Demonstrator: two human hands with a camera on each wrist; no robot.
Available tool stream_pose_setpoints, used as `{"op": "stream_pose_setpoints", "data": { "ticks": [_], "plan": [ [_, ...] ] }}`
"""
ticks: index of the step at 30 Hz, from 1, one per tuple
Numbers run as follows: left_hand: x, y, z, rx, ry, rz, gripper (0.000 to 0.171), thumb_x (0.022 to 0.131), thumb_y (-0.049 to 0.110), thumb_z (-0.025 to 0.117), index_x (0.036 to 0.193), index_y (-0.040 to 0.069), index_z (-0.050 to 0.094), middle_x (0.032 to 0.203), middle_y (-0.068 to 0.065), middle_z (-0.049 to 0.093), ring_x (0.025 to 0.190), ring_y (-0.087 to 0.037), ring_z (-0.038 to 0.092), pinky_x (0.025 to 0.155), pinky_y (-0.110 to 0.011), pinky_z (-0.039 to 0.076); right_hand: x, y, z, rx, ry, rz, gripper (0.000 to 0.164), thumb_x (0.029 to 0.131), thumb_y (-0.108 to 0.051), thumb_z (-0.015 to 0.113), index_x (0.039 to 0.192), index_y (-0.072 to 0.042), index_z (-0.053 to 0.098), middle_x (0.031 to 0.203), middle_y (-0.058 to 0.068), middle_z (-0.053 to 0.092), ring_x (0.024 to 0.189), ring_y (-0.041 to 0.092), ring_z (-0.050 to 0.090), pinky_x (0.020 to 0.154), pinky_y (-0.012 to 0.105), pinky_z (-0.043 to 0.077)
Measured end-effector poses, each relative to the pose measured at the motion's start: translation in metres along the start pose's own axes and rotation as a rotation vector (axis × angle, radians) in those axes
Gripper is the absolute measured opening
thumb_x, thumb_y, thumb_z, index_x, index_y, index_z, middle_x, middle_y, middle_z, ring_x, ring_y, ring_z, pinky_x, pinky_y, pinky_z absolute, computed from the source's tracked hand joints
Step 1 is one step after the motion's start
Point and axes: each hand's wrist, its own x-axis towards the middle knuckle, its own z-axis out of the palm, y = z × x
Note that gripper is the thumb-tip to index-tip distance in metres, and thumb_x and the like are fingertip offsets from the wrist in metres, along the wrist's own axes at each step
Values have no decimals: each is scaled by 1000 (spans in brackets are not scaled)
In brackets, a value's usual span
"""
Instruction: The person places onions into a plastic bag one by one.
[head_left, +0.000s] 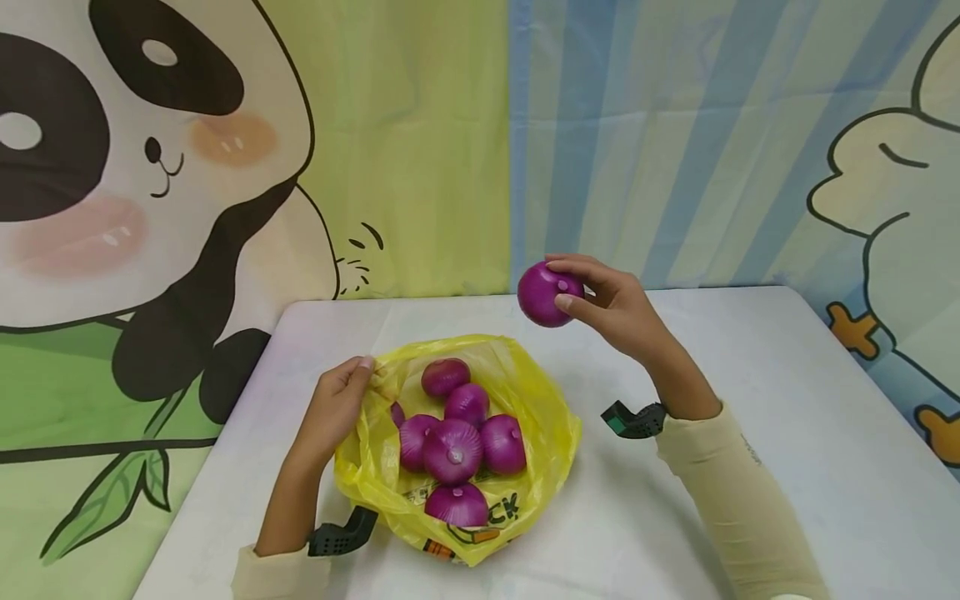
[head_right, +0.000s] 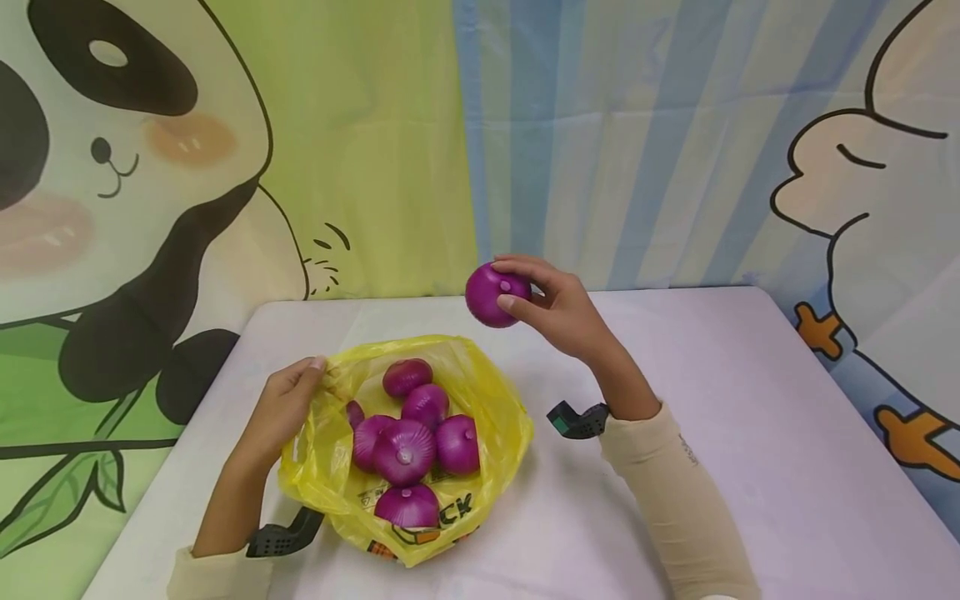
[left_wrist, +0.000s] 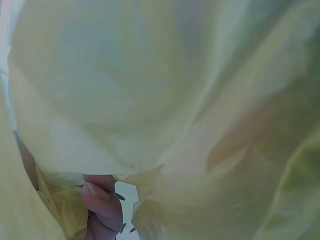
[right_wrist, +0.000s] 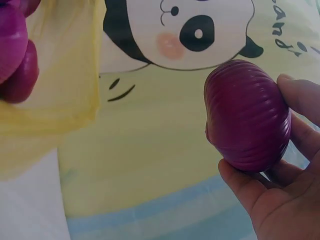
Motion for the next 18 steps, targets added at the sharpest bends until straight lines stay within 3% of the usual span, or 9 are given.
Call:
{"op": "stream_pose_setpoints", "data": {
  "ticks": [8, 18],
  "plan": [
    [0, 1, -1, -15, 7, 10, 48, 104, 43, 41, 93, 0, 58, 73, -13, 48, 56, -16, 50, 51, -29, 47, 14, -7, 26, 68, -20, -77, 38, 91, 3, 64, 129, 2, 58, 139, 10, 51, 128, 28, 46, 90, 37, 50],
    [-1, 3, -3, -33, 2, 5, 48, 104, 44, 41, 91, 0, 56, 73, -14, 49, 55, -16, 50, 50, -29, 48, 25, -2, 74, 141, -196, -139, 36, 93, -2, 64, 128, 4, 58, 139, 11, 49, 126, 27, 47, 91, 41, 50]
  ]
}}
